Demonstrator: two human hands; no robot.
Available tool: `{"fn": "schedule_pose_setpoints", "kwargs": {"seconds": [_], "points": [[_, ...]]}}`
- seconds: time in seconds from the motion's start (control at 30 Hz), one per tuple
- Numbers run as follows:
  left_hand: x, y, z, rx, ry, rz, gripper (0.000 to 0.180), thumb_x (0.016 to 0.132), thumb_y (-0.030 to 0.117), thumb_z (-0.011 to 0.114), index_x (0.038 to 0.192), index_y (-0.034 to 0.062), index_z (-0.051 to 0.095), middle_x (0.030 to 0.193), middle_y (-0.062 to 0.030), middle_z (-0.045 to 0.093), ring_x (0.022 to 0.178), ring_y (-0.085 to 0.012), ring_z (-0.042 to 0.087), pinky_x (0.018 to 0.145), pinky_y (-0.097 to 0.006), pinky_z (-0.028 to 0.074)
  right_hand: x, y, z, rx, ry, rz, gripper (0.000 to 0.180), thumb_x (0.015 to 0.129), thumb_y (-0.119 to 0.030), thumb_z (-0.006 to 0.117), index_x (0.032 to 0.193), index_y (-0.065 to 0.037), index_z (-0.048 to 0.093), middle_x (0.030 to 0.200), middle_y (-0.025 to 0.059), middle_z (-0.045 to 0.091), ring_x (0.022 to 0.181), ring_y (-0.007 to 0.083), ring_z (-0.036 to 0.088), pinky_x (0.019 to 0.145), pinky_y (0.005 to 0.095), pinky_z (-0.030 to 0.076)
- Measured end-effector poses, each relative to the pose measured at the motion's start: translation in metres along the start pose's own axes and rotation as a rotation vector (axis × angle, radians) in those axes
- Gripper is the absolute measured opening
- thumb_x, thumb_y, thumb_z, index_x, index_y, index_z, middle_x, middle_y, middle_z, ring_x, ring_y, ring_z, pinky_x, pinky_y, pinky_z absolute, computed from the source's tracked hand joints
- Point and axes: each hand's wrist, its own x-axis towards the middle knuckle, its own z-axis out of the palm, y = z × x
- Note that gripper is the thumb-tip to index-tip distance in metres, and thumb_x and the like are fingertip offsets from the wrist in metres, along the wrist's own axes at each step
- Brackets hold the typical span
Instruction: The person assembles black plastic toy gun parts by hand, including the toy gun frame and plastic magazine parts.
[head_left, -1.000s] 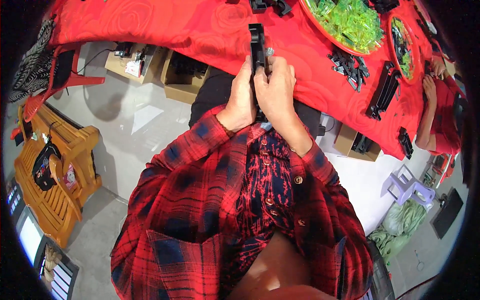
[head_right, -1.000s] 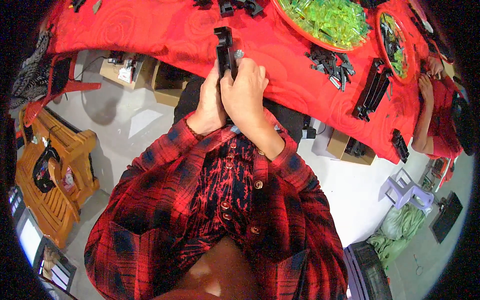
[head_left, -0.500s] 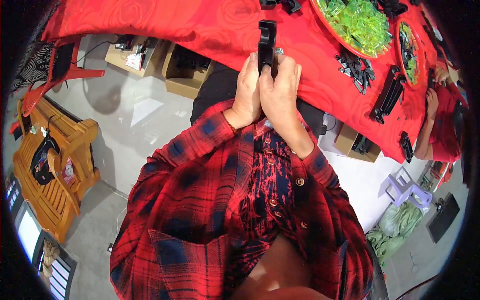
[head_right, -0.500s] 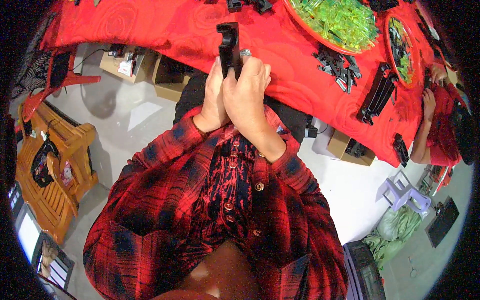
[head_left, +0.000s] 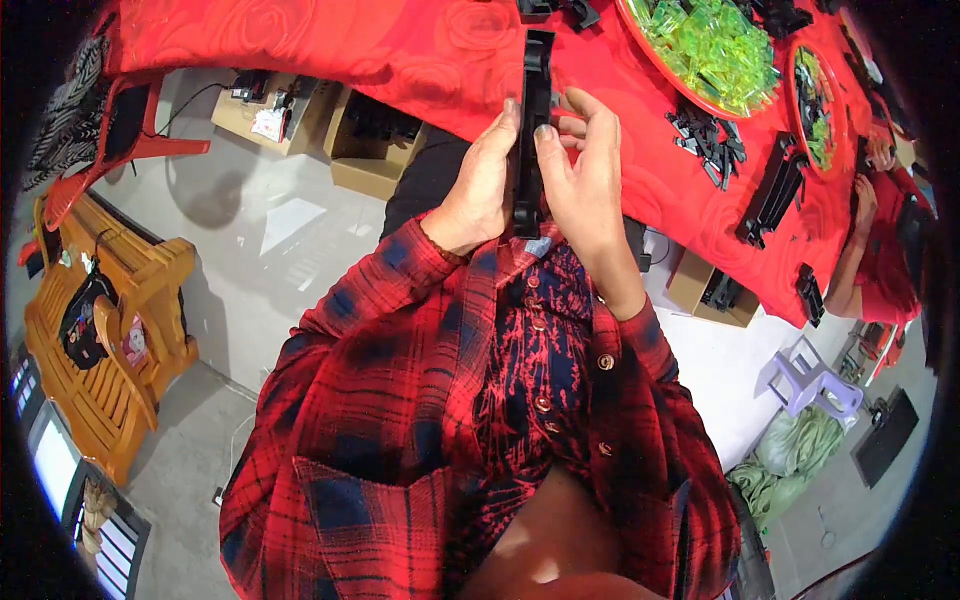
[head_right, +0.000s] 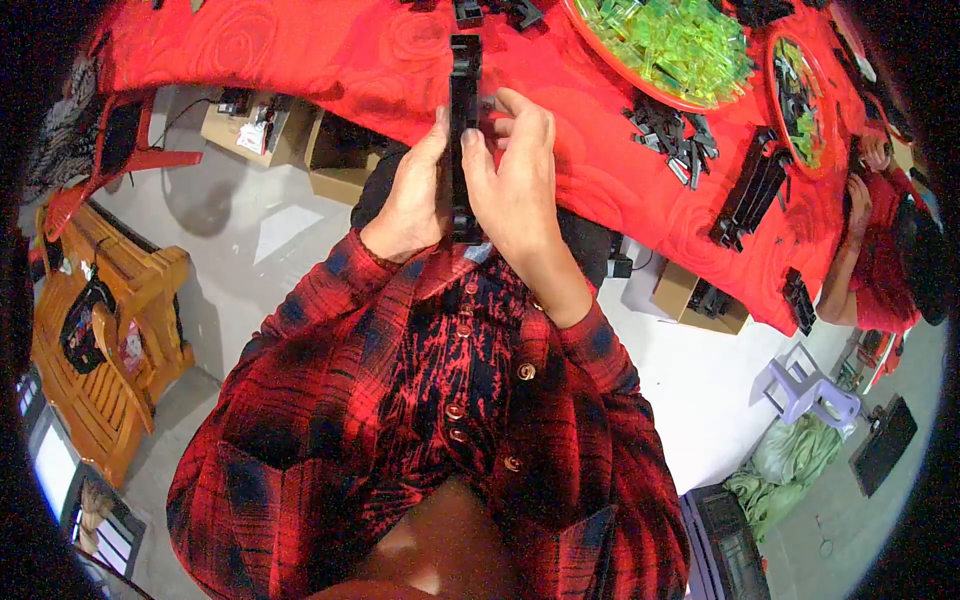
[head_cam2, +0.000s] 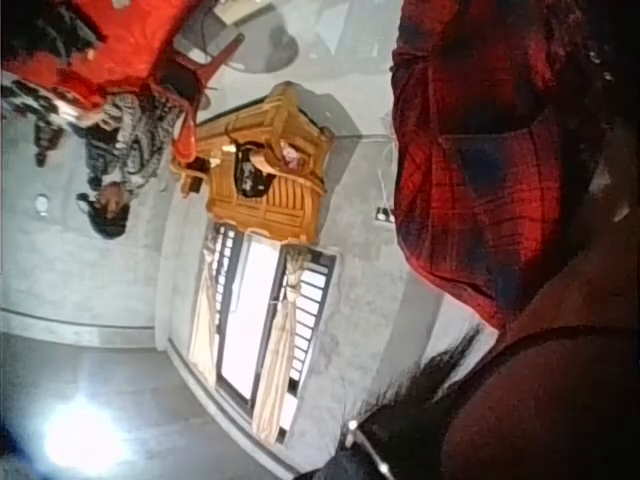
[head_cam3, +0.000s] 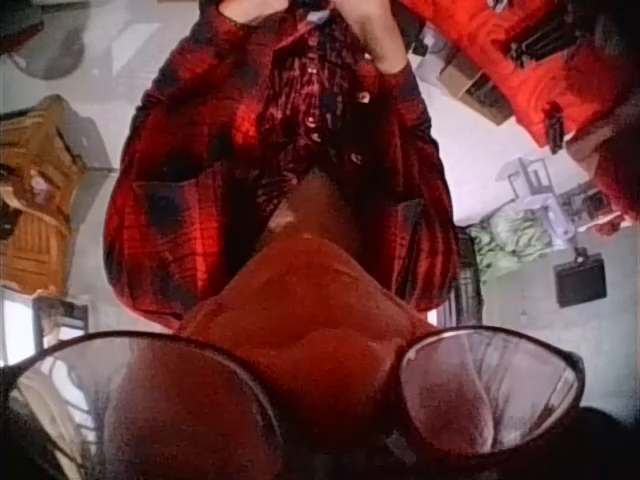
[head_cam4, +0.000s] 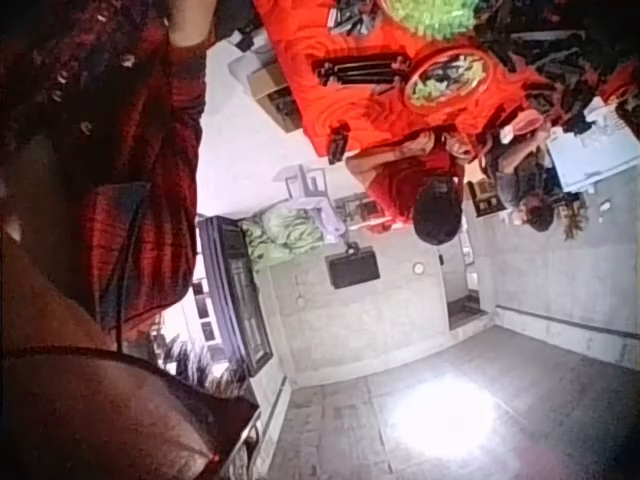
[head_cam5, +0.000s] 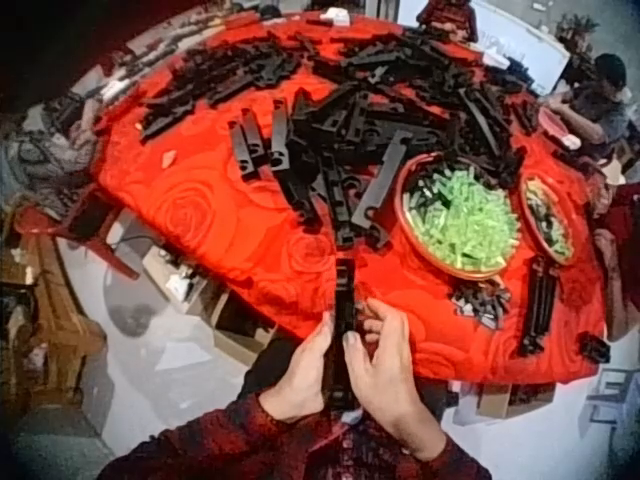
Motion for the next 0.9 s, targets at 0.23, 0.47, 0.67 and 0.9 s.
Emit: {"fn": "schedule_pose_setpoints", "kwargs": {"seconds": [0.23, 0.47, 0.67, 0.9], "points": [[-0.002, -0.004, 0.004, 0.247, -0.034, 0.118, 0.049, 0.108, 0.043, 0.031, 0.126, 0.0039, 0.055, 0.114, -0.0054, 0.063, 0.102, -0.0136, 0.061, 0.089, -0.029, 0.05, 0.006, 0.01, 0.007, -0.017, 0.061, 0.069, 0.036, 0.089, -0.012, 0.064, 0.12, 0.005, 0.054, 0.107, 0.0244, 0.061, 0.094, 0.0383, 0.063, 0.082, 0.0459, 0.051], [0.0, -0.005, -0.004, 0.49, -0.02, 0.247, 0.049, 0.108, 0.044, 0.031, 0.123, 0.0046, 0.057, 0.104, -0.0025, 0.063, 0.09, -0.0113, 0.06, 0.08, -0.027, 0.05, 0.012, 0.005, -0.005, -0.133, 0.015, 0.122, 0.035, 0.088, -0.016, 0.067, 0.116, 0.004, 0.058, 0.107, 0.0232, 0.062, 0.092, 0.0359, 0.064, 0.079, 0.0448, 0.052], [0.003, 0.006, -0.013, 0.155, 0.02, -0.223, 0.045, 0.104, 0.051, 0.039, 0.103, 0.012, 0.061, 0.078, -0.0017, 0.062, 0.061, -0.0137, 0.057, 0.057, -0.026, 0.048, 0.009, 0.005, -0.011, 0.055, 0.06, 0.191, 0.028, 0.094, -0.014, 0.062, 0.116, 0.004, 0.058, 0.105, 0.0179, 0.06, 0.085, 0.0266, 0.064, 0.074, 0.0395, 0.053], [0.01, 0.005, -0.025, 0.005, -0.068, -0.29, 0.05, 0.104, 0.052, 0.038, 0.109, 0.0086, 0.062, 0.08, -0.0045, 0.064, 0.063, -0.015, 0.059, 0.058, -0.028, 0.051, 0.008, -0.01, -0.01, 0.047, 0.116, 0.124, 0.021, 0.095, -0.004, 0.057, 0.115, -0.002, 0.06, 0.105, 0.0149, 0.053, 0.073, 0.0231, 0.063, 0.069, 0.0348, 0.053]]}}
